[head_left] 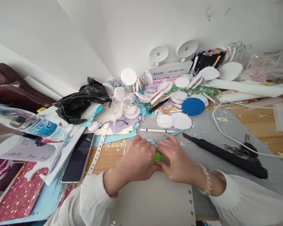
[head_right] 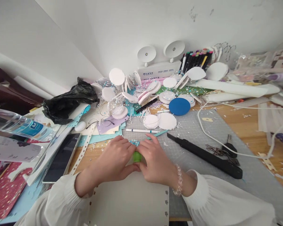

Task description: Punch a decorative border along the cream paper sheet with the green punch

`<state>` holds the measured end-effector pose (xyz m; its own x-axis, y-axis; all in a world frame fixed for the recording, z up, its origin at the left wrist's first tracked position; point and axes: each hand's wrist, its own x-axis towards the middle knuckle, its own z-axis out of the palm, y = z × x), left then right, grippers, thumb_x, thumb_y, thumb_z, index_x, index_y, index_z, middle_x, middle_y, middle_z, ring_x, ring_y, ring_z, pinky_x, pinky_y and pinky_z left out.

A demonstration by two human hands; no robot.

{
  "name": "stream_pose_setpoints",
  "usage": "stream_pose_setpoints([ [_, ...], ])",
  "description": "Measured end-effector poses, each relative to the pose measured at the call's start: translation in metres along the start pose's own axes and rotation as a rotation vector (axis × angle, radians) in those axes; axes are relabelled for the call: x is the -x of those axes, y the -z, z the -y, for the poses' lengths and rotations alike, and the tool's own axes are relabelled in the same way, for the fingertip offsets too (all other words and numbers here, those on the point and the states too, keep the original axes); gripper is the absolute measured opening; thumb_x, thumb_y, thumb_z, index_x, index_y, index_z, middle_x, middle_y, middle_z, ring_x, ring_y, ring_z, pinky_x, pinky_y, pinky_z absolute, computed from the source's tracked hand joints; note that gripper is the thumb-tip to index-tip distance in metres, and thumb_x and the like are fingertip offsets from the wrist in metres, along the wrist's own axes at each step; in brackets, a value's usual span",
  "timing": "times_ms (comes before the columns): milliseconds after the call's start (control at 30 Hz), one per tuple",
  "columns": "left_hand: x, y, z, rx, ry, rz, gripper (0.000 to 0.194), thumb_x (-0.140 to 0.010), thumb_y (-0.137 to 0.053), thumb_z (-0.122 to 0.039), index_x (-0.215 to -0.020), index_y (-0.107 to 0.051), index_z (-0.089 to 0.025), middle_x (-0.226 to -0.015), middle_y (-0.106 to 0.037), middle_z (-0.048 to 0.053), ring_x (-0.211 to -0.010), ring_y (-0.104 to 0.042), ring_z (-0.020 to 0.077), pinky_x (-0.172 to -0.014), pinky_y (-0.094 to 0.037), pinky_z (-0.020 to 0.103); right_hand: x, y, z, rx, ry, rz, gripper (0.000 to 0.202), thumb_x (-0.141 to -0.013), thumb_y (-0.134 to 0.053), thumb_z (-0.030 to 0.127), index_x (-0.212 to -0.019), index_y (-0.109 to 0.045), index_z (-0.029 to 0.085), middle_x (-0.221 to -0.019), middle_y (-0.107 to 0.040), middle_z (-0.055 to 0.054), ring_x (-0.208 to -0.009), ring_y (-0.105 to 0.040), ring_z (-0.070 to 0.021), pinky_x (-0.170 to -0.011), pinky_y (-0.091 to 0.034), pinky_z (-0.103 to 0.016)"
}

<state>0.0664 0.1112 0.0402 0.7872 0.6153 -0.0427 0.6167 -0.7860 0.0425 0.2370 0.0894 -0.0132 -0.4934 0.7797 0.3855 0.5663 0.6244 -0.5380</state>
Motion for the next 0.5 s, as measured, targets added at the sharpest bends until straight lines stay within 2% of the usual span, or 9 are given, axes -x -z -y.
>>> stream_pose_setpoints([
  [133, 0.001, 0.001, 0.003, 0.041, 0.017, -0.013, 0.035, -0.081, -0.067, -0.048, -0.077, -0.062, -0.013, -0.071, -0.067, 0.006, -0.071, -0.066, 0.025, -0.071, -0.043, 0.038, 0.0, -0.002, 0.0, -0.004, -0.002, 0.018, 0.015, -0.073, -0.057, 0.01, -0.078, -0.048, 0.021, -0.072, -0.053, -0.001, -0.073, -0.053, -0.0207, -0.103, -0.032, -0.055],
  [267, 0.007, 0.007, 0.008, 0.047, 0.078, 0.058, 0.047, -0.071, -0.074, -0.06, -0.075, -0.062, -0.014, -0.064, -0.066, 0.004, -0.064, -0.066, 0.0253, -0.067, -0.044, 0.036, -0.001, -0.001, 0.001, -0.035, -0.002, 0.067, 0.013, -0.076, -0.06, 0.013, -0.084, -0.053, 0.019, -0.076, -0.056, -0.001, -0.078, -0.054, -0.0212, -0.103, -0.029, -0.056],
  [333, 0.011, 0.009, 0.012, 0.01, 0.062, 0.1, 0.039, -0.075, -0.074, -0.052, -0.069, -0.062, -0.016, -0.059, -0.065, 0.003, -0.059, -0.065, 0.0238, -0.064, -0.043, 0.034, -0.001, 0.001, 0.001, -0.049, 0.0, 0.076, 0.014, -0.079, -0.062, 0.016, -0.092, -0.056, 0.018, -0.081, -0.058, -0.003, -0.084, -0.054, -0.0229, -0.101, -0.03, -0.055],
  [433, 0.015, 0.01, 0.016, -0.032, 0.034, 0.125, 0.03, -0.086, -0.067, -0.029, -0.059, -0.06, -0.017, -0.054, -0.063, 0.001, -0.054, -0.063, 0.02, -0.062, -0.042, 0.032, -0.001, 0.005, 0.001, -0.073, -0.006, 0.104, 0.017, -0.081, -0.065, 0.02, -0.096, -0.058, 0.018, -0.086, -0.059, -0.005, -0.089, -0.051, -0.0251, -0.093, -0.036, -0.05],
  [500, 0.017, 0.011, 0.018, -0.05, 0.04, 0.136, 0.029, -0.086, -0.067, -0.025, -0.058, -0.061, -0.017, -0.053, -0.063, 0.002, -0.054, -0.063, 0.0203, -0.061, -0.041, 0.031, -0.001, 0.006, 0.001, -0.088, -0.015, 0.125, 0.019, -0.081, -0.067, 0.023, -0.096, -0.059, 0.018, -0.087, -0.059, -0.006, -0.09, -0.05, -0.0255, -0.089, -0.038, -0.047],
])
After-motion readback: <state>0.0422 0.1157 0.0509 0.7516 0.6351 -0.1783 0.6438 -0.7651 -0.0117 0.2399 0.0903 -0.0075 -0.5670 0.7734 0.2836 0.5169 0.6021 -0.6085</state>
